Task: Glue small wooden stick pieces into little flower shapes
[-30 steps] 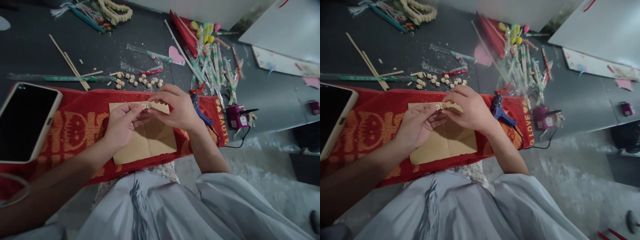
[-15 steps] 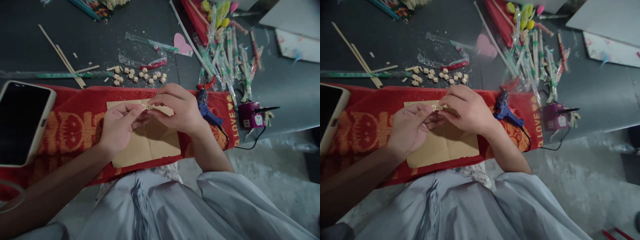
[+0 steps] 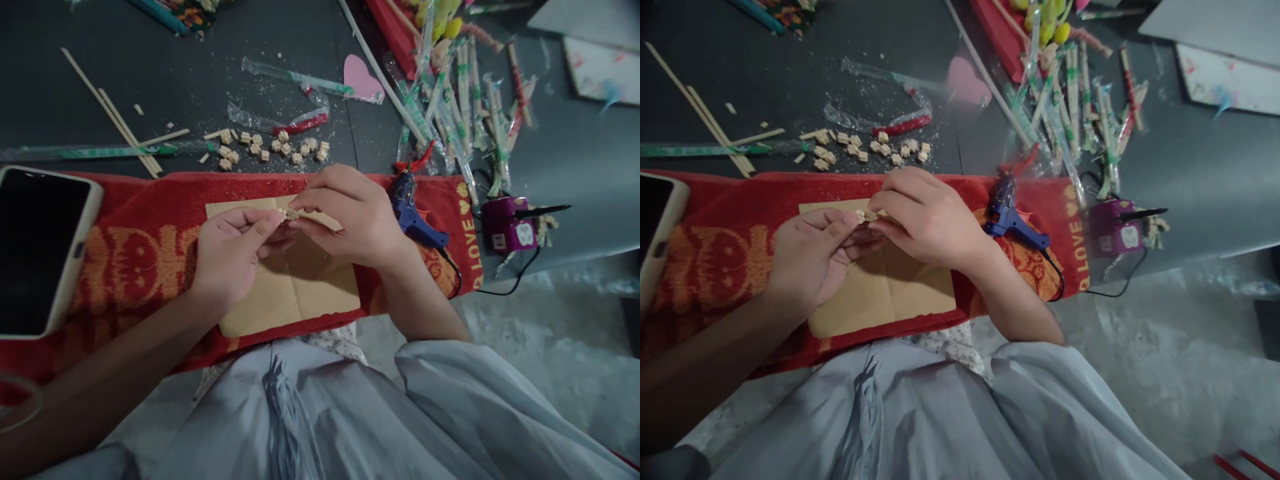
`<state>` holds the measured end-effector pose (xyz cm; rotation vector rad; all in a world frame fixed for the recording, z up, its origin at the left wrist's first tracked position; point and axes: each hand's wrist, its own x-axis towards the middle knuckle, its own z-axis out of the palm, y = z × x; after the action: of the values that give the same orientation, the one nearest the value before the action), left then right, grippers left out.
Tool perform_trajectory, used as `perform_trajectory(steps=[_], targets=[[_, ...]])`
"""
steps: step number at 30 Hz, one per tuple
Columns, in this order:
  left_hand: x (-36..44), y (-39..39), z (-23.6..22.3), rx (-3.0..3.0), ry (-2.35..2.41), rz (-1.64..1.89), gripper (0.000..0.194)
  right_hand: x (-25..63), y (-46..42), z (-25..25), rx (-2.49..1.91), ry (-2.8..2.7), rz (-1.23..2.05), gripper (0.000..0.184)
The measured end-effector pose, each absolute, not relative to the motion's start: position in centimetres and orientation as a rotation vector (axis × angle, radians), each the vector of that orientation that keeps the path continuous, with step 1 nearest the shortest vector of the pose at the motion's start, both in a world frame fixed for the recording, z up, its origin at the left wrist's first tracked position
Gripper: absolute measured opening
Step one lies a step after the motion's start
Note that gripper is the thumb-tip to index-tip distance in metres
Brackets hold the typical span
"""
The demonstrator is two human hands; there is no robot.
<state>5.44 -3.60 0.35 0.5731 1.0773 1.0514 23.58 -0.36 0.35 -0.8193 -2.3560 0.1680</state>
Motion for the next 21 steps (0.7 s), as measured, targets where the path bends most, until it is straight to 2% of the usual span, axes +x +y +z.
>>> perform_trajectory(steps=[10, 21], targets=[[4.8, -3.4, 0.6, 0.671, 1.079, 1.099, 0.021, 23.5, -0.6, 0.5, -0.867, -2.287, 0.137, 0.02], [3.1, -4.2, 0.5, 1.52, 1.16, 1.21, 0.028, 24.0, -0.7, 0.3, -0.803, -2.282, 0.154, 0.021]])
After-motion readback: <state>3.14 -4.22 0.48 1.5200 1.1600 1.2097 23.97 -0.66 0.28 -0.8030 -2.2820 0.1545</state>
